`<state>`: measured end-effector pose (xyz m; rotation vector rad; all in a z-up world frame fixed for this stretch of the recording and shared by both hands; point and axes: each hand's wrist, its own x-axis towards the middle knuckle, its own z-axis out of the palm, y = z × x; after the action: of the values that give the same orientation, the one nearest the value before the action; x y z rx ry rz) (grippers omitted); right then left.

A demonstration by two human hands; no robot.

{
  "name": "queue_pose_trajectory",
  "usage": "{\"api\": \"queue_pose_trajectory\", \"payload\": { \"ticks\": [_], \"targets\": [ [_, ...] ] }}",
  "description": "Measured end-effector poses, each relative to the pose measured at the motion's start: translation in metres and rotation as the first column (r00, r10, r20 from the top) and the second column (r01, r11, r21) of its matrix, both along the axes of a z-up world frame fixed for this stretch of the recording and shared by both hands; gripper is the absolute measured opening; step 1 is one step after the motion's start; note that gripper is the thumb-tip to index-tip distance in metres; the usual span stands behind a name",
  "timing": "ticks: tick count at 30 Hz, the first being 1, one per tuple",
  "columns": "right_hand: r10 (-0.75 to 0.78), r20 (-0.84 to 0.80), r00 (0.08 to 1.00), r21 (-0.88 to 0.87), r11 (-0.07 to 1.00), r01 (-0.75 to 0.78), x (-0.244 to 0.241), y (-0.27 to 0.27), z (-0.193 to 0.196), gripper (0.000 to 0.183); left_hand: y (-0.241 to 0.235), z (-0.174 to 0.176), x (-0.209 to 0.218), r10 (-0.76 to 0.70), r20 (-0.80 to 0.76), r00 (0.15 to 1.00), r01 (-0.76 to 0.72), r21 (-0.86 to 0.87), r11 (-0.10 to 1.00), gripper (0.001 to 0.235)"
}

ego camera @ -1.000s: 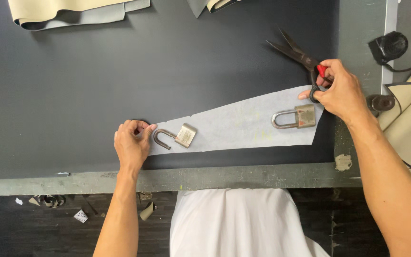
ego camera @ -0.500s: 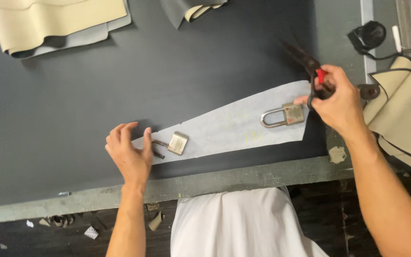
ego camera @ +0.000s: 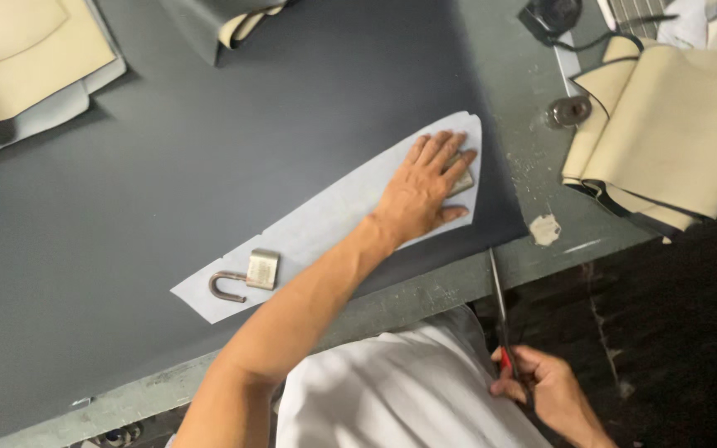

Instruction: The person uses shears to cut a dark sheet of material along a paper template, then flips the template and cuts a light-colored sheet of material. The person repeatedly adjusts the template and material, using padlocks to hold the template in place while cutting.

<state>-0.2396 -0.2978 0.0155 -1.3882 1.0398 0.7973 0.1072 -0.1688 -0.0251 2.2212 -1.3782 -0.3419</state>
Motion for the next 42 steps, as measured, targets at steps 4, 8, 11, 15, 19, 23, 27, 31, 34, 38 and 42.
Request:
{"api": "queue_pose_trajectory", "payload": {
  "ticks": [4, 8, 11, 15, 19, 23, 27, 31, 34, 38, 42],
  "targets": [
    [-0.163, -0.069, 0.984, 0.087, 0.982, 0.168, -0.025, 0.017, -0.012, 0.039, -0.011, -0.007, 0.004, -0.007, -0.061, 0.998, 0.017, 0.167, 0.986, 0.100],
    [-0.122, 0.164, 0.979, 0.062, 0.992, 0.113, -0.012, 0.035, -0.023, 0.045, -0.015, -0.008, 0.001, 0.040, -0.061, 0.997, -0.028, 0.184, 0.982, 0.109],
    [-0.085, 0.221, 0.972, -0.037, 0.995, 0.096, 0.007, 0.047, -0.028, 0.046, -0.019, -0.004, 0.004, 0.051, -0.043, 0.998, -0.041, 0.209, 0.977, 0.115],
    [-0.195, 0.208, 0.959, -0.065, 0.975, 0.212, 0.023, 0.060, -0.026, 0.046, -0.019, 0.001, 0.007, 0.050, -0.044, 0.998, -0.039, 0.218, 0.975, 0.118],
    [-0.223, 0.210, 0.952, -0.068, 0.968, 0.241, 0.031, 0.063, -0.024, 0.046, -0.019, 0.001, 0.006, 0.057, -0.049, 0.997, -0.046, 0.205, 0.978, 0.122],
    [-0.206, 0.185, 0.961, -0.100, 0.969, 0.227, 0.033, 0.066, -0.023, 0.047, -0.020, -0.001, 0.004, 0.071, -0.055, 0.996, -0.058, 0.209, 0.976, 0.125],
    [-0.230, 0.223, 0.947, -0.105, 0.961, 0.257, 0.040, 0.070, -0.021, 0.045, -0.020, -0.002, 0.008, 0.072, -0.056, 0.996, -0.058, 0.217, 0.974, 0.123],
    [-0.179, 0.246, 0.953, -0.150, 0.964, 0.219, 0.045, 0.071, -0.013, 0.041, -0.022, -0.001, 0.005, 0.077, -0.054, 0.996, -0.064, 0.204, 0.977, 0.124],
    [-0.169, 0.225, 0.960, -0.169, 0.963, 0.209, 0.050, 0.072, -0.009, 0.039, -0.021, 0.000, 0.006, 0.083, -0.044, 0.996, -0.072, 0.198, 0.977, 0.125],
    [-0.189, 0.218, 0.958, -0.199, 0.952, 0.233, 0.051, 0.075, -0.004, 0.037, -0.021, 0.001, 0.005, 0.080, -0.045, 0.996, -0.070, 0.192, 0.979, 0.124],
    [-0.247, 0.170, 0.954, -0.157, 0.949, 0.274, 0.053, 0.073, -0.006, 0.038, -0.022, 0.002, 0.005, 0.077, -0.041, 0.996, -0.068, 0.191, 0.979, 0.123]
  ]
}}
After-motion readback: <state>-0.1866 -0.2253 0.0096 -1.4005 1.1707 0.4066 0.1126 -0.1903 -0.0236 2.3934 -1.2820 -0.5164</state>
